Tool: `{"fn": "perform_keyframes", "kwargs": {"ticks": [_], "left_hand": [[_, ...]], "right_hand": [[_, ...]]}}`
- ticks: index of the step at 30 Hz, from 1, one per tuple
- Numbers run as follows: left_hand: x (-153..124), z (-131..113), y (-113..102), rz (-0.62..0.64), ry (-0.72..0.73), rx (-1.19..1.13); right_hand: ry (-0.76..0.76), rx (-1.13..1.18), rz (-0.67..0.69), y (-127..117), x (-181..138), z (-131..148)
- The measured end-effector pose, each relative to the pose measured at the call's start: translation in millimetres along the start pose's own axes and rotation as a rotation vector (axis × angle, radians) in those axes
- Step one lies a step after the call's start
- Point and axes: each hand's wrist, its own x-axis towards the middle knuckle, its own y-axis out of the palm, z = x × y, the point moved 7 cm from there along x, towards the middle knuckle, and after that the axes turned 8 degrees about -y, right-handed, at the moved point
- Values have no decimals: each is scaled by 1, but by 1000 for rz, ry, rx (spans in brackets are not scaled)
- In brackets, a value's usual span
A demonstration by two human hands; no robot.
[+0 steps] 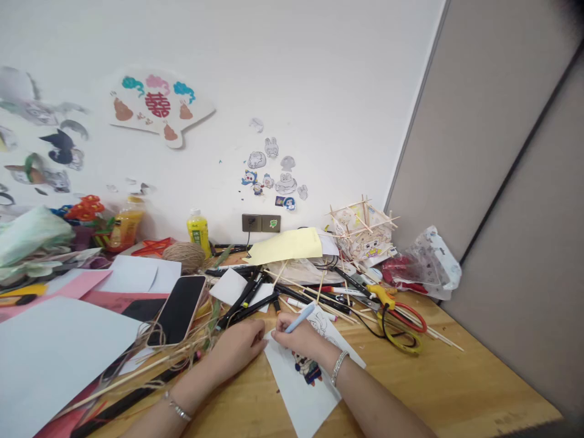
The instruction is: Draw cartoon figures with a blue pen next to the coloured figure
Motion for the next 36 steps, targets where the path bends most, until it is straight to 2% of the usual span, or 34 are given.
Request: {"fn": "perform_keyframes", "kwargs": {"ticks": [9,18,28,36], "left_hand": [[2,4,4,-64,20,15],[-1,0,1,-48,11,18],[1,4,4,-57,16,3],[0,5,2,-56,34,-70]], "right_hand": [[-11,29,26,1,-1,-5],[-29,45,17,4,-1,-12],[86,78,72,4,-1,-14],[-11,96,21,1,0,-4]]}}
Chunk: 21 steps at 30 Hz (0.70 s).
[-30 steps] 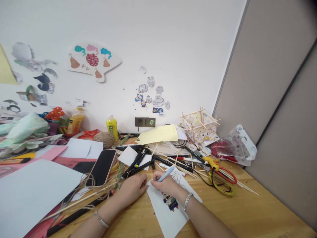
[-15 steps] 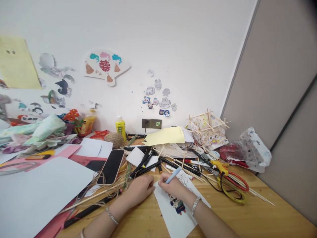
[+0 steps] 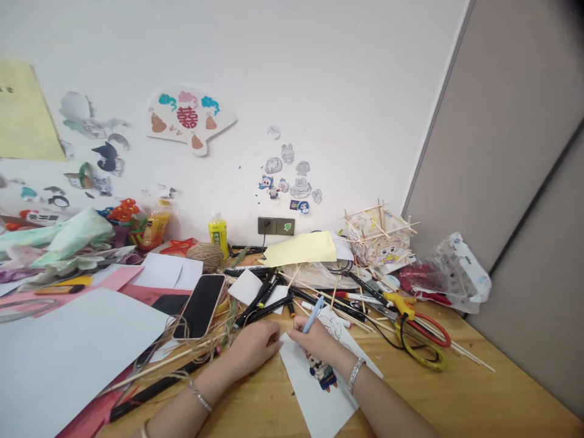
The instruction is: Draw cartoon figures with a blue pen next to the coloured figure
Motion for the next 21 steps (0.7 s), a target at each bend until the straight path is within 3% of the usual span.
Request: {"fn": "perform_keyframes", "kwargs": {"ticks": [4,8,14,17,21], "left_hand": [[1,2,-1,15,-41,-39],[1,-1,-3,35,-46,-38],[1,2,-4,11,-92,-64],[1,3,-2,9,-77,-71],[1,4,0,15,-67,-100]], "right_hand": [[-129,43,-252,-24,1,11],[-126,110,-521,-56,-2,10],[-95,67,-752,-92,-9,6],[-91,96,-799,-99,-12,4],[-104,169,-710,-90,-12,7]]}}
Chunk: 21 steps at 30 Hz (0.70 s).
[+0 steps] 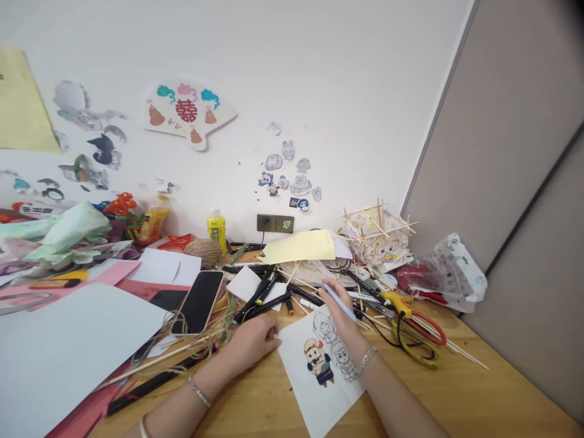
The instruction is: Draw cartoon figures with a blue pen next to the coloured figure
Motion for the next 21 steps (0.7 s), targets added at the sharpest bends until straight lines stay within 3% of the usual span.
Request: {"fn": "perform_keyframes", "kwargs": {"ticks": [12,21], "left_hand": [[1,0,-1,-39,8,19],[0,-5,-2,-24,-2,57]], "right_hand": [[125,-8,484,52,-31,-11],[118,-152,548,63,-46,-16]]}}
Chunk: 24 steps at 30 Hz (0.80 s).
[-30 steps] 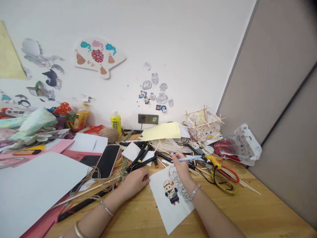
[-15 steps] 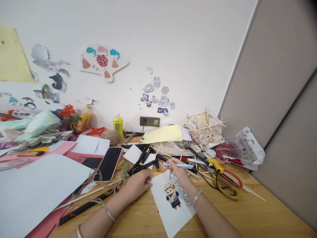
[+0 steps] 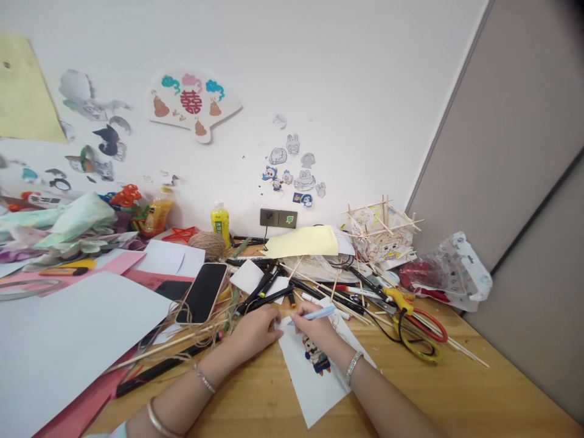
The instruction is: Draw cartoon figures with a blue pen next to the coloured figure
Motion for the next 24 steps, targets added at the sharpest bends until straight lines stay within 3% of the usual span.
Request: {"fn": "perform_keyframes", "kwargs": {"ticks": [5,24], "left_hand": [[0,-1,0,2,9,9],[-2,-2,2,5,41,28]], "right_hand": [[-43,-130,-6,3,0,1],[-101,-236,3,5,0,13]]}}
